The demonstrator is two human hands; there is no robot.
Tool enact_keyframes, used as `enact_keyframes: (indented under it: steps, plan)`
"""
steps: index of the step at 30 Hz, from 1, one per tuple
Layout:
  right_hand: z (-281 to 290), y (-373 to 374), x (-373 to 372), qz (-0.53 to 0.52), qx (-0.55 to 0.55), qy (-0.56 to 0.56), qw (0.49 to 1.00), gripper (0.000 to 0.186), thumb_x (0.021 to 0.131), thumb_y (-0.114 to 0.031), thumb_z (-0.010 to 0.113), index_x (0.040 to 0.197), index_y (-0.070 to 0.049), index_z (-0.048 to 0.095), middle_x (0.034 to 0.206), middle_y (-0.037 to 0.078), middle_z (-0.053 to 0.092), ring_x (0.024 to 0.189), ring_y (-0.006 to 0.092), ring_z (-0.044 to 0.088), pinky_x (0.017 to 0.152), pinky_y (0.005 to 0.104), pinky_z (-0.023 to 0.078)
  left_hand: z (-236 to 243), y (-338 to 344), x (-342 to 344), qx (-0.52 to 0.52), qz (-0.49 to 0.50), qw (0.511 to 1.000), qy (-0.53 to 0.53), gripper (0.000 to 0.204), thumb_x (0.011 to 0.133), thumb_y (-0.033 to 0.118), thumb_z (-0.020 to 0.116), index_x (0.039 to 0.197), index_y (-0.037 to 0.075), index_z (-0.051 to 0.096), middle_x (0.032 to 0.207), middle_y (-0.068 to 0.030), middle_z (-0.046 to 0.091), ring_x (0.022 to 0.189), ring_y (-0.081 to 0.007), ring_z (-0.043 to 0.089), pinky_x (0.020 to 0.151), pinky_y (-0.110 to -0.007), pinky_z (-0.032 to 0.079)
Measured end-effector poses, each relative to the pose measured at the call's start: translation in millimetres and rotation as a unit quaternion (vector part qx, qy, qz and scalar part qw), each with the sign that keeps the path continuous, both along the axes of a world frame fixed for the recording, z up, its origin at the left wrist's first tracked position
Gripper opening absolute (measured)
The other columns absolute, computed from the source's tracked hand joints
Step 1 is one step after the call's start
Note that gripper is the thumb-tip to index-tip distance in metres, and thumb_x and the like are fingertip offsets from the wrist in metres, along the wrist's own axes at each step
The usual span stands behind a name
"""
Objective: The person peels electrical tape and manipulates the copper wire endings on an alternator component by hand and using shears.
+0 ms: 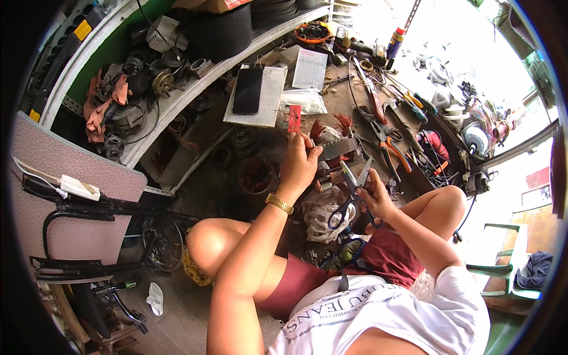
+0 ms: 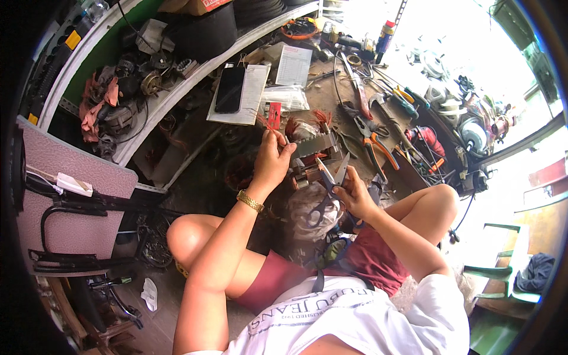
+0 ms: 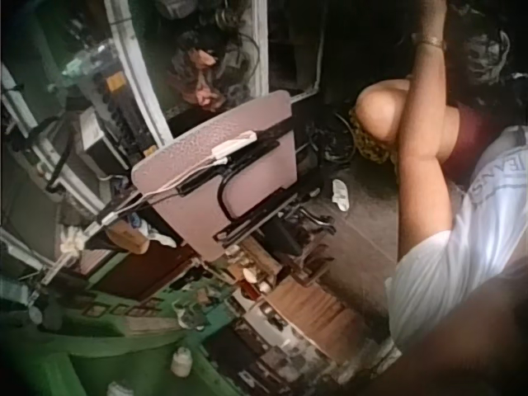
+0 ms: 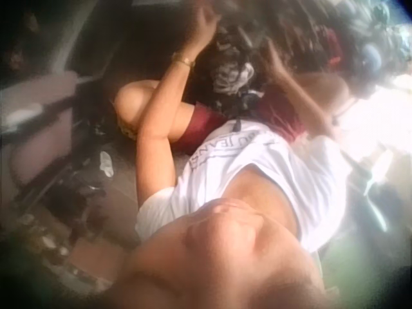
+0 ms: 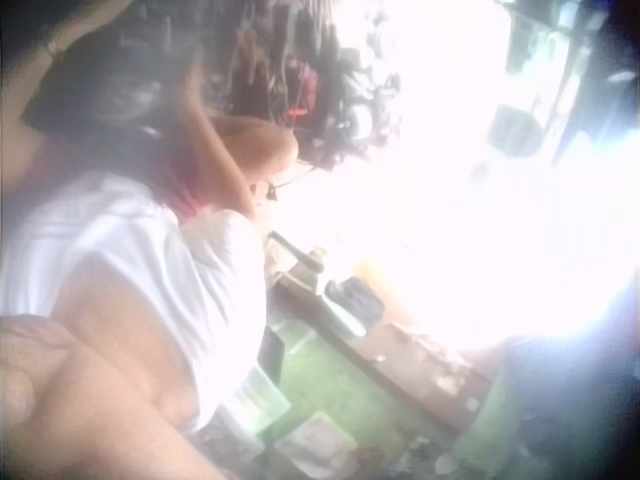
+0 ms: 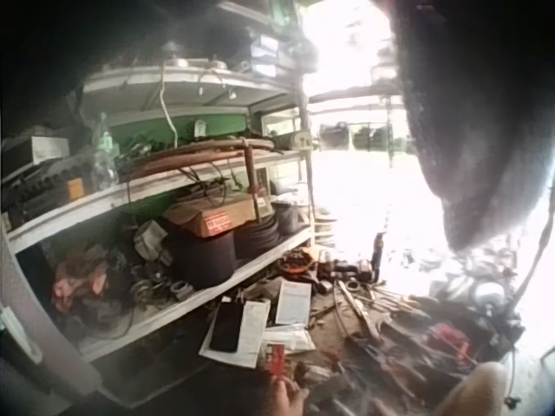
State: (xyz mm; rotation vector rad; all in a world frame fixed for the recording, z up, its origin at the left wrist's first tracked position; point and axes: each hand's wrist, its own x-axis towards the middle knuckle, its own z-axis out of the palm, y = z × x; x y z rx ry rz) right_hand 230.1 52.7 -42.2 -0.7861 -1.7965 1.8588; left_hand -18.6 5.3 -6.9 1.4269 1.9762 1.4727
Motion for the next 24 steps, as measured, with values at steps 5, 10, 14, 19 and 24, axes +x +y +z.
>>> enact_keyframes:
  steps: [5,10,14,19,24]
  plan:
    - [-22.5,-5.4,-0.6,-0.034,0.044,0.052,0.997,0.048,0.095,0.002,0.056,0.135,-0.005,0.031,0.097,0.006,0.059,0.068,0.0083,0.056,0.048,0.0228,0.045,4.3,4.1,4.3,-0.019,-0.004,1.000,0.020,0.027,0.085,0.015,0.071,0.091,0.003,0.047,0.092,-0.0104,0.050,0.081,-0.0294,0.056,0.071,-0.039,0.046]
    - [36.6,5.9,-11.2,-0.026,-0.224,-0.033,0.974,0.042,0.093,0.001,0.060,0.130,-0.003,0.040,0.107,0.009,0.061,0.086,0.0125,0.060,0.069,0.0253,0.050,8.0,4.5,-1.1,0.042,0.011,0.991,0.123,0.025,0.081,0.013,0.074,0.086,0.004,0.051,0.098,-0.0102,0.050,0.086,-0.0298,0.057,0.072,-0.040,0.047]
    - [21.7,10.5,-6.8,-0.059,-0.134,-0.014,0.989,0.039,0.091,0.000,0.062,0.126,-0.004,0.044,0.112,0.006,0.062,0.090,0.0155,0.061,0.076,0.0278,0.050,18.0,5.5,14.1,0.041,-0.024,0.990,0.133,0.025,0.077,0.010,0.076,0.085,0.004,0.053,0.102,-0.0113,0.048,0.087,-0.0311,0.059,0.070,-0.043,0.050]
    - [2.9,3.5,-2.5,-0.102,0.122,-0.102,0.982,0.035,0.085,-0.005,0.070,0.110,-0.005,0.045,0.075,0.009,0.058,0.064,0.0205,0.057,0.059,0.0348,0.044,10.5,7.1,13.1,0.039,-0.052,0.995,0.080,0.025,0.078,0.005,0.074,0.088,0.002,0.051,0.103,-0.0115,0.046,0.085,-0.0293,0.058,0.072,-0.041,0.049]
    - [-8.0,10.4,-2.1,-0.109,0.370,-0.106,0.916,0.034,0.082,-0.008,0.073,0.095,-0.004,0.042,0.060,0.015,0.046,0.051,0.0351,0.047,0.049,0.0409,0.036,5.1,10.9,5.1,0.052,-0.078,0.994,0.064,0.027,0.079,0.001,0.073,0.091,0.000,0.050,0.100,-0.0102,0.045,0.083,-0.0265,0.056,0.073,-0.040,0.048]
